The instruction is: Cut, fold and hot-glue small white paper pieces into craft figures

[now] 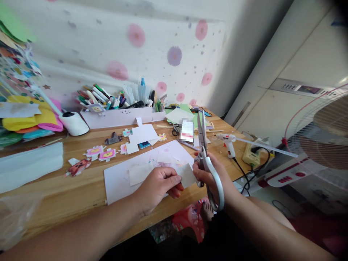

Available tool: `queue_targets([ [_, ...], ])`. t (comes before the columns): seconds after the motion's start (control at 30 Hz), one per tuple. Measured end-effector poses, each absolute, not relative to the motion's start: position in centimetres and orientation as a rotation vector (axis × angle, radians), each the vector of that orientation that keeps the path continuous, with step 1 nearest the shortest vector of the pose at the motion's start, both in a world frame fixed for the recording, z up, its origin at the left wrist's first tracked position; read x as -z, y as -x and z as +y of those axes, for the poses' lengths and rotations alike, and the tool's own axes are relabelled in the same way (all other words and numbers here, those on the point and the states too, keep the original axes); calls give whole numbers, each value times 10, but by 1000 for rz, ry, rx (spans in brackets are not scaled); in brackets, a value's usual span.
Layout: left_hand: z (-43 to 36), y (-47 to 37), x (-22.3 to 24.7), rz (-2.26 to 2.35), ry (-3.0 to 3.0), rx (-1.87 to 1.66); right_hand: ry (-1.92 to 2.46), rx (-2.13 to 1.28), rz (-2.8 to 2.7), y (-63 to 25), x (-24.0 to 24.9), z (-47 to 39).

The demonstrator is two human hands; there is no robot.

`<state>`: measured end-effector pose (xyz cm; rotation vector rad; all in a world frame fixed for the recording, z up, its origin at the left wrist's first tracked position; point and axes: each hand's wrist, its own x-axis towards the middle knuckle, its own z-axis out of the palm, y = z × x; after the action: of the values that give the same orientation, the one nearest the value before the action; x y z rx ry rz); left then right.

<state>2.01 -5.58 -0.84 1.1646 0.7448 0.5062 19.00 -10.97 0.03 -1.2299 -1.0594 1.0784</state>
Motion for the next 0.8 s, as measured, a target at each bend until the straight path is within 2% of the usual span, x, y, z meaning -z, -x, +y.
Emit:
queue_targets([
  [0.1,-54,-20,5,789,-1216,-557,1344,-997,-1145,-204,-10,-104],
  [0.23,-36,-7,-5,883,-1204,-772,1592,-675,-1305,-252,-19,-95],
  [0.33,-17,17,-10,941,-1203,-900,1853,-559,-1539,-292,-7,-90],
  [0.43,-1,47,-9,1010,-1269,-831,2002,-426,-1786,-313,10,-85],
  [0.57,13,78,0,1137,-1301,-773,2020,-385,-2006,-312,20,-76],
  [0.8,23,86,14,1166,-1209,-878,2102,-350,-2059,-308,26,-61],
])
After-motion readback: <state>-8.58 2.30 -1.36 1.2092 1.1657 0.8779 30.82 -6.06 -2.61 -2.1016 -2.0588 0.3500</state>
